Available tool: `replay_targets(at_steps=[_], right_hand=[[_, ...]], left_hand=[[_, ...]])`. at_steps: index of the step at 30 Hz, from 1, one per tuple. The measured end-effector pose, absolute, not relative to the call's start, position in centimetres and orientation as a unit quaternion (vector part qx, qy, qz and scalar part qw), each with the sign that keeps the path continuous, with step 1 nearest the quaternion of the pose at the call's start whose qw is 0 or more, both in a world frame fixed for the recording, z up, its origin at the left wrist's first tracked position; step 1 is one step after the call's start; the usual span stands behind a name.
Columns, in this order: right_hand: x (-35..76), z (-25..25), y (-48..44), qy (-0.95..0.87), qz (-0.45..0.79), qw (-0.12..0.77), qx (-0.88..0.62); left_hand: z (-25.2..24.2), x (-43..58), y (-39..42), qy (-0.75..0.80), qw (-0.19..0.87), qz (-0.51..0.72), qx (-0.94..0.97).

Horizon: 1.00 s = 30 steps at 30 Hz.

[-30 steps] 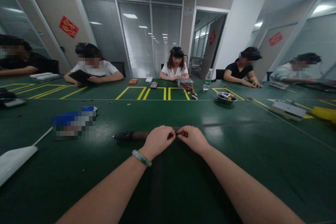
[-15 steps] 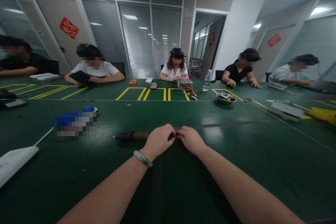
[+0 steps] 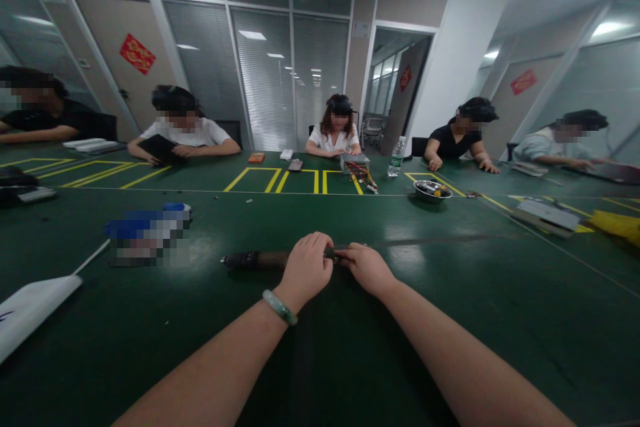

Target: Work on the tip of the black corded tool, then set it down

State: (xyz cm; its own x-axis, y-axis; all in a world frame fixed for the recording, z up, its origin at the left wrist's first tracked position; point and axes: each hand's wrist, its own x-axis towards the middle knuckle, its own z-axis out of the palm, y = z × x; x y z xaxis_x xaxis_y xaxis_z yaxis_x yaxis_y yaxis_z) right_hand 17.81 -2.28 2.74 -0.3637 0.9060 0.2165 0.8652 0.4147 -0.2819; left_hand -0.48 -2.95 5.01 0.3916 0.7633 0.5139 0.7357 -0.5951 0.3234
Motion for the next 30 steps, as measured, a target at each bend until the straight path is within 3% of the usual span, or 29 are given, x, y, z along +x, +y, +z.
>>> replay_targets(at_steps=[6,13,21,30], right_hand=[[17.5,3.1,-2.6,-0.829,0.013,0.142,-0.540],[16.8,3.0,-2.6,-0.843,-0.077,0.079,-0.526],[16.6,2.9,-2.5,-0.846,-0.092,0.035,-0.524],[16.5,2.8,-2.6,-0.843,-0.110,0.050,-0.525]], left_hand=[[5.3,-0.2,-3.6,0.374,0.067,0.300,0.875],[5.0,0.3,-4.8,0.200,0.130,0.158,0.958],[4.9,0.1,-4.9,0.169,0.170,0.087,0.967],[4.5,0.3,-5.3,0.147,0.203,0.085,0.964]])
